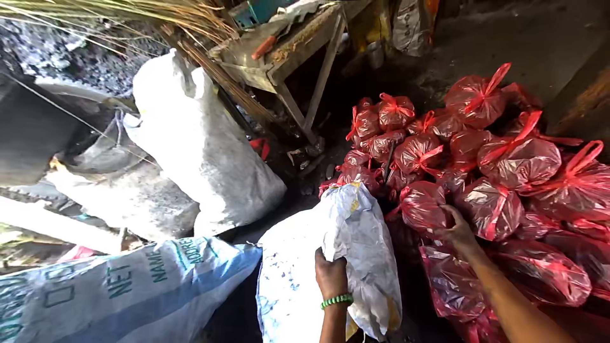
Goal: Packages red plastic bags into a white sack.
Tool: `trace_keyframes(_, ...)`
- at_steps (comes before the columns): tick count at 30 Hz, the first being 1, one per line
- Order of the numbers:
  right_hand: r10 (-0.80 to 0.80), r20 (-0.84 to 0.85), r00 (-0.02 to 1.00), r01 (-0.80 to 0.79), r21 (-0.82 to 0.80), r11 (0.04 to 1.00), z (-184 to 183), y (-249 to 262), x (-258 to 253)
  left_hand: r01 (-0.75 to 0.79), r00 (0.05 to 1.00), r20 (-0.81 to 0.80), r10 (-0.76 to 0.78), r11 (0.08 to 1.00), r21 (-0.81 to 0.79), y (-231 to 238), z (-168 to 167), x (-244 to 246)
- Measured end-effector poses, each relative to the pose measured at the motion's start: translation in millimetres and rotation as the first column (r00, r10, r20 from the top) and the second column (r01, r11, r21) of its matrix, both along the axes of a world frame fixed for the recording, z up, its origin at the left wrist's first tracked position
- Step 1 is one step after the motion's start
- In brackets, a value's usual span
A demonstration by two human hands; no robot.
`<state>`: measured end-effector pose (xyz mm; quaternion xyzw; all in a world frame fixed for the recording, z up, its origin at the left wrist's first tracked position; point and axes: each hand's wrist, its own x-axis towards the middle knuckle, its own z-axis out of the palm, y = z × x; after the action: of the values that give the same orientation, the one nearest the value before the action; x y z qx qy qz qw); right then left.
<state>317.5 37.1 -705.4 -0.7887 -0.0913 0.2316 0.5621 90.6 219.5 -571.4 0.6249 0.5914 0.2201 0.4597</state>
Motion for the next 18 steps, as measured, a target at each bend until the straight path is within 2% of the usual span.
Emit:
trace_keyframes(4, -0.127, -0.352, 0.927, 0.236, 0.284, 0.929, 3.1, -10.9, -4.2, -0.032, 0.988, 0.152, 0.042, 0.997, -0.071, -1.0, 0.3, -3.6)
trace_keyframes(6, -0.128, -0.362, 0.923, 0.265, 0.361, 0.894, 10.9, -6.1, -16.5, -0.029, 0.968, 0.245, 0.05, 0.996, -0.09, -2.0, 5.9, -2.4)
trace_keyframes(7, -0.109, -0.312, 0.944, 0.228, 0.379, 0.897, 17.3, 0.4, -27.6, -0.025, 0.957, 0.286, 0.049, 0.996, -0.087, -2.1, 10.5, -1.7)
trace_keyframes(9, 0.006, -0.164, 0.986, 0.057, 0.379, 0.924, 27.4, 19.4, -61.0, -0.035, 0.937, 0.344, 0.06, 0.996, -0.079, -1.6, 23.0, -3.7)
trace_keyframes(10, 0.138, -0.089, 0.986, -0.096, 0.367, 0.925, 33.6, 31.7, -80.4, -0.046, 0.93, 0.362, 0.069, 0.996, -0.073, -0.4, 31.2, -7.5)
trace_keyframes(11, 0.33, -0.016, 0.944, -0.302, 0.356, 0.884, 42.3, 44.0, -98.5, -0.056, 0.928, 0.366, 0.073, 0.997, -0.058, 1.4, 40.0, -13.4)
trace_keyframes(13, 0.703, 0.023, 0.711, -0.655, 0.384, 0.65, 63.1, 69.8, -116.1, -0.09, 0.929, 0.36, 0.086, 0.996, -0.006, 8.4, 50.5, -32.1)
trace_keyframes(14, 0.753, 0.027, 0.657, -0.695, 0.408, 0.592, 67.6, 80.1, -115.8, -0.129, 0.925, 0.361, 0.116, 0.992, 0.01, 12.9, 52.2, -43.4)
trace_keyframes(15, 0.69, 0.033, 0.723, -0.64, 0.41, 0.65, 65.4, 86.8, -112.1, -0.173, 0.919, 0.362, 0.156, 0.985, 0.016, 16.6, 52.9, -53.6)
trace_keyframes(16, 0.548, 0.044, 0.835, -0.527, 0.352, 0.774, 58.6, 91.3, -103.5, -0.208, 0.91, 0.368, 0.189, 0.978, 0.013, 18.5, 52.6, -61.2)
trace_keyframes(17, 0.387, 0.075, 0.919, -0.394, 0.215, 0.894, 48.7, 95.1, -90.6, -0.224, 0.905, 0.372, 0.206, 0.974, 0.007, 18.5, 51.2, -66.2)
trace_keyframes(18, 0.29, 0.106, 0.951, -0.291, 0.0, 0.957, 35.7, 97.4, -74.7, -0.223, 0.907, 0.367, 0.205, 0.975, 0.007, 16.4, 50.2, -68.7)
